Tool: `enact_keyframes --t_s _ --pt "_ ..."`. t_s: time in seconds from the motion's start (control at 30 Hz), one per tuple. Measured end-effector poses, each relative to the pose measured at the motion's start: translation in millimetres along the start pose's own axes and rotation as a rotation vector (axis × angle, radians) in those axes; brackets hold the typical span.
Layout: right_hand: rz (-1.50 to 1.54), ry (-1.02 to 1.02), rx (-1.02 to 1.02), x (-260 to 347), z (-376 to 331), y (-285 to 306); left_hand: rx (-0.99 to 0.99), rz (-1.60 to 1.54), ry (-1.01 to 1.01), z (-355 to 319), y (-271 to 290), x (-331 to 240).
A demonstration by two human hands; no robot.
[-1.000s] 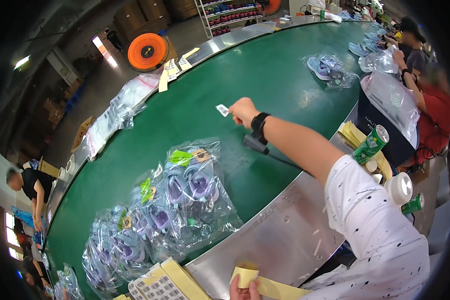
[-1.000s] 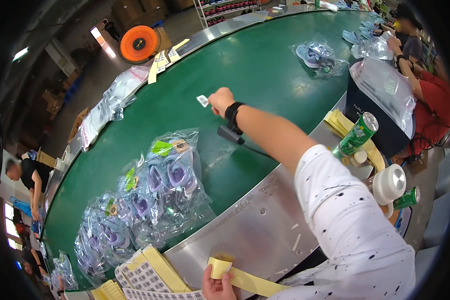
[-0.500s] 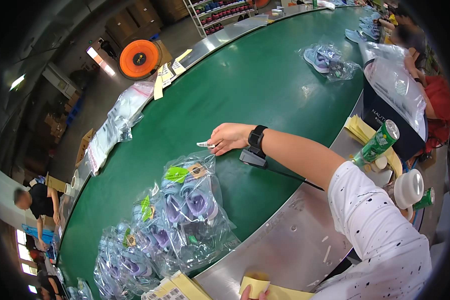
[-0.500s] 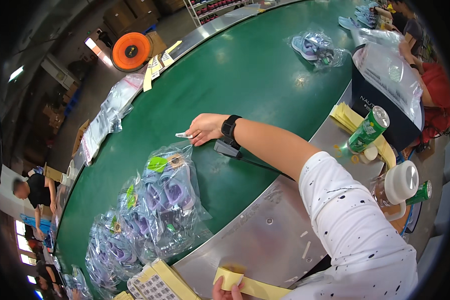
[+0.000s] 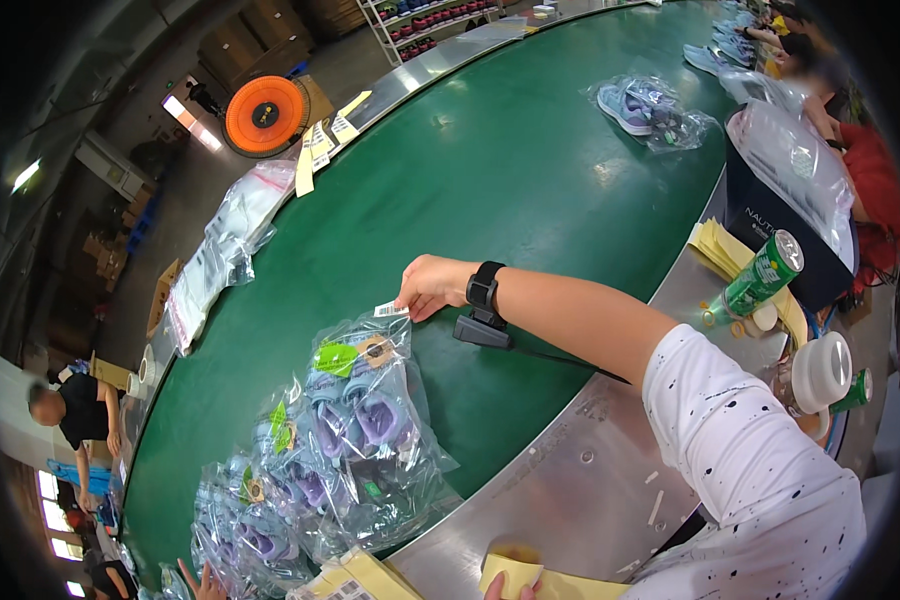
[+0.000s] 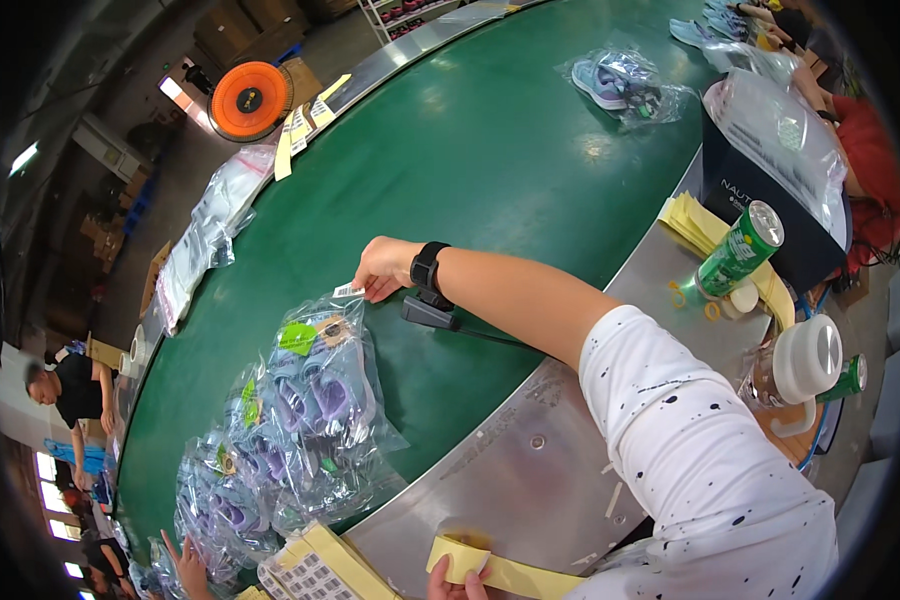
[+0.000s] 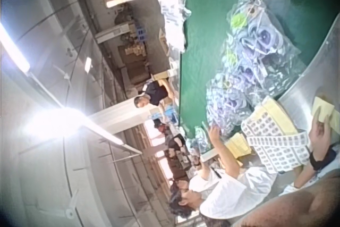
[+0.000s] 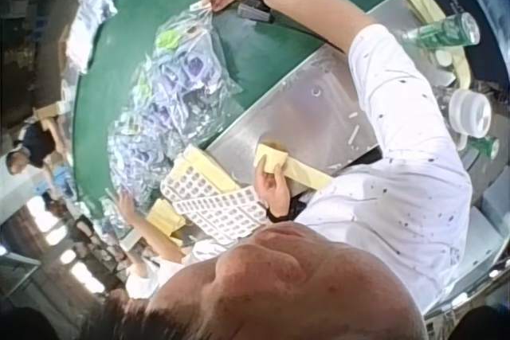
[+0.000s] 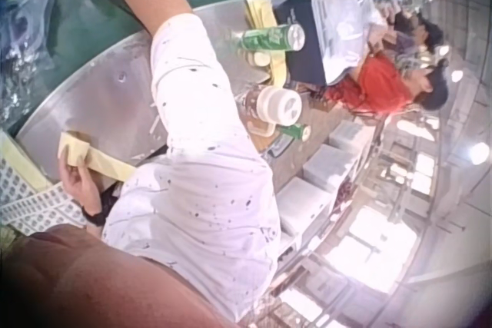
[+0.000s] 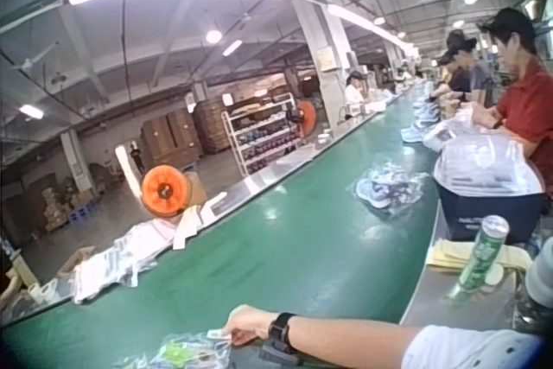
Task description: The person applies barcode stickers to clear plastic bags containing pairs of shoes on a green conveyor belt. They peel individual labels from a sheet and affix them to the packaging, then move the labeled bags along the belt.
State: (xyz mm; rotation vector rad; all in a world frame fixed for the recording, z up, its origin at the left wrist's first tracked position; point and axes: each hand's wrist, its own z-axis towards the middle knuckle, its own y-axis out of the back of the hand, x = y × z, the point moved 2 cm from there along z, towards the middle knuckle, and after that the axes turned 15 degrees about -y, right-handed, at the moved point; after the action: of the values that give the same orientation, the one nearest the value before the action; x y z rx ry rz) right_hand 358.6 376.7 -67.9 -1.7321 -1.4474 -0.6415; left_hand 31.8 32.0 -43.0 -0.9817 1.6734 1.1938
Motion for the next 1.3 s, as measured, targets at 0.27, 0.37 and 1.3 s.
enact_keyframes --t_s 0.27,0.37,1.3 --pt "0.008 0.076 -0.007 -8.9 -11.9 -8.8 0.013 0.003 -0.016 2.5 -1.7 -1.0" --pt "0.103 0.122 0.049 -11.6 -12.1 -3.5 0.035 0.008 -0.019 3.1 -2.4 2.5" --pt "0.151 0.245 0.004 -39.8 -99.1 -7.6 -0.074 -0.245 -0.375 6.6 -12.0 29.2"
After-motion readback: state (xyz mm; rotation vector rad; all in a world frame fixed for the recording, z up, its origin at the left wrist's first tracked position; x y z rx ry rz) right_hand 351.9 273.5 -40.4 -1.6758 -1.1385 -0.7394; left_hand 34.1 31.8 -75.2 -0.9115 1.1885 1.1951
